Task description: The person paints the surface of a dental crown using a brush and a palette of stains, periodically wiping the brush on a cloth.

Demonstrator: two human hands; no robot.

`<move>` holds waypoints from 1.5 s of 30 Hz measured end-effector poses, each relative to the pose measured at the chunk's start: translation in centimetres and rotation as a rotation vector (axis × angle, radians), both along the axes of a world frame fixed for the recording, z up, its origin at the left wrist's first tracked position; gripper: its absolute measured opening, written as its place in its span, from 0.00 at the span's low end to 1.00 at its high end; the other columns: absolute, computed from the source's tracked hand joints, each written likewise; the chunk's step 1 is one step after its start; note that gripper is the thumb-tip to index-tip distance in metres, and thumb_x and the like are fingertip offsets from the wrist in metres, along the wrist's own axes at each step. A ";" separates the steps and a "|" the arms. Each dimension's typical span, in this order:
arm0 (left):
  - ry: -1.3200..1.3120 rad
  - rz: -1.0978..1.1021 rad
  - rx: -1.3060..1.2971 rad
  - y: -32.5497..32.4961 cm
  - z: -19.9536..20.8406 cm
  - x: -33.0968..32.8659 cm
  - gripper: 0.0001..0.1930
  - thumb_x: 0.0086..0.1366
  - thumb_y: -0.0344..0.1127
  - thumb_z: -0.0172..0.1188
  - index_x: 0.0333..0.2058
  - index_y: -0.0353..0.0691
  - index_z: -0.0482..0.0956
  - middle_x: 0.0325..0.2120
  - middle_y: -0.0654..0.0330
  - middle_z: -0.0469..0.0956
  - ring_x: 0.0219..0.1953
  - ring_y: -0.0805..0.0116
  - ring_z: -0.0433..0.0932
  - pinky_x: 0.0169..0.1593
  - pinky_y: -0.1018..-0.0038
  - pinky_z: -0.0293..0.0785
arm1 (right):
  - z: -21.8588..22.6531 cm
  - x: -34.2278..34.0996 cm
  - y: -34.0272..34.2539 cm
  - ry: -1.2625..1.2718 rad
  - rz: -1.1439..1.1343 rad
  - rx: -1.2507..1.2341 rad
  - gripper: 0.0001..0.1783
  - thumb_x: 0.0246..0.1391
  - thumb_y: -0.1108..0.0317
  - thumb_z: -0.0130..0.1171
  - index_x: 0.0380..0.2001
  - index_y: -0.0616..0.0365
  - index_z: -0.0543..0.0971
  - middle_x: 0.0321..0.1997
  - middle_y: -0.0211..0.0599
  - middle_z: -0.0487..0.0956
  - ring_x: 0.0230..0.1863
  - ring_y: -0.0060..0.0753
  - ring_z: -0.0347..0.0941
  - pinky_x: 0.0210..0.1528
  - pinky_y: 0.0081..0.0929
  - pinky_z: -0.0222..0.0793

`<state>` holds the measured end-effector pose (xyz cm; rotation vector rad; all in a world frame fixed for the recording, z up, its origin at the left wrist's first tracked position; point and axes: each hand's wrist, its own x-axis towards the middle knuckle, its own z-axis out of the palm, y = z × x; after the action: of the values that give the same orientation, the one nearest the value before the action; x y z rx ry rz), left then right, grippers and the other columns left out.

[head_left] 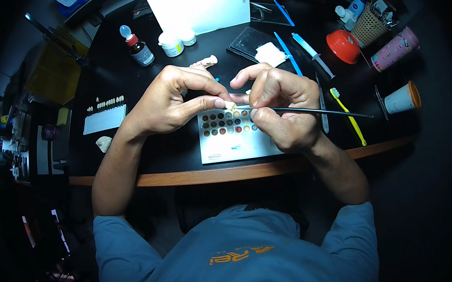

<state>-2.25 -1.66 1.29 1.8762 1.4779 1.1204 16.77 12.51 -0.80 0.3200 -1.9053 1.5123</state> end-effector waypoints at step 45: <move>-0.161 0.045 0.022 0.4 -1.0 -0.8 0.02 0.60 0.27 0.67 0.32 0.39 0.87 0.28 0.59 0.84 0.35 0.70 0.82 0.71 0.45 0.53 | 0.5 0.2 1.6 0.150 -0.156 -0.216 0.04 0.50 0.76 0.55 0.31 0.64 0.75 0.34 0.42 0.76 0.35 0.24 0.77 0.43 0.26 0.78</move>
<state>-3.02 -1.29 0.33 1.7300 1.4289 1.2819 16.97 14.08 -0.33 0.1777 -1.5966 1.5275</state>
